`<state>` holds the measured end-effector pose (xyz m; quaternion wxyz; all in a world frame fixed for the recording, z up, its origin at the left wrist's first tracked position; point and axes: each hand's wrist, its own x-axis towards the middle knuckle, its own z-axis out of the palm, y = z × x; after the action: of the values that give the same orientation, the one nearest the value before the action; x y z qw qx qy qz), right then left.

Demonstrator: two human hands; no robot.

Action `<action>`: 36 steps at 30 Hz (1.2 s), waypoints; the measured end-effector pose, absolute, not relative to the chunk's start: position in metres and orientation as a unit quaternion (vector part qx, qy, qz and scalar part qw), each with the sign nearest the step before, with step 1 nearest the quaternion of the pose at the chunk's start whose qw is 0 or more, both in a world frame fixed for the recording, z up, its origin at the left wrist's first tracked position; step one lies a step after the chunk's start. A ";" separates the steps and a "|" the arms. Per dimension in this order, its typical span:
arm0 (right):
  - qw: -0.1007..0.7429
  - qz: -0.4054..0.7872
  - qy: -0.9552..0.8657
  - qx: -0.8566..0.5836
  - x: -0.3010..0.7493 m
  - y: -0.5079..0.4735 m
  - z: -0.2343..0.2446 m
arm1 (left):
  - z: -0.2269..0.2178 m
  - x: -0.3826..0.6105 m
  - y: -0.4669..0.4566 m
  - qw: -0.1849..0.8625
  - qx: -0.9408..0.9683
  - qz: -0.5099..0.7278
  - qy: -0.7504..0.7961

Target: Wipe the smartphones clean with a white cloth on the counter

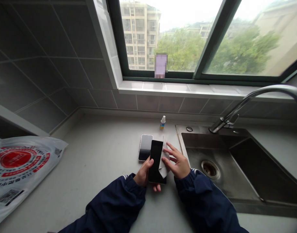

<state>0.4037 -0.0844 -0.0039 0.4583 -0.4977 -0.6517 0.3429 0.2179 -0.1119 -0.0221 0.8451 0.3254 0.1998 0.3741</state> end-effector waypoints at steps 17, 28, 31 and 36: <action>0.351 0.576 -0.540 -0.504 0.400 -0.078 -0.007 | -0.012 0.221 -0.117 0.789 0.381 0.360 0.320; 0.348 0.527 -0.560 -0.536 0.413 -0.054 -0.030 | 0.010 0.216 -0.126 0.557 0.546 0.389 0.491; 0.332 0.493 -0.585 -0.551 0.411 -0.052 -0.031 | 0.013 0.215 -0.127 0.483 0.593 0.409 0.497; 0.311 0.406 -0.621 -0.594 0.408 -0.053 -0.029 | 0.006 0.217 -0.133 0.455 0.645 0.426 0.443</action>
<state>0.4077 -0.0529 -0.0287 0.3113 -0.5936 -0.6213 0.4060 0.2174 -0.1327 0.0057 0.4546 0.6450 0.4428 0.4257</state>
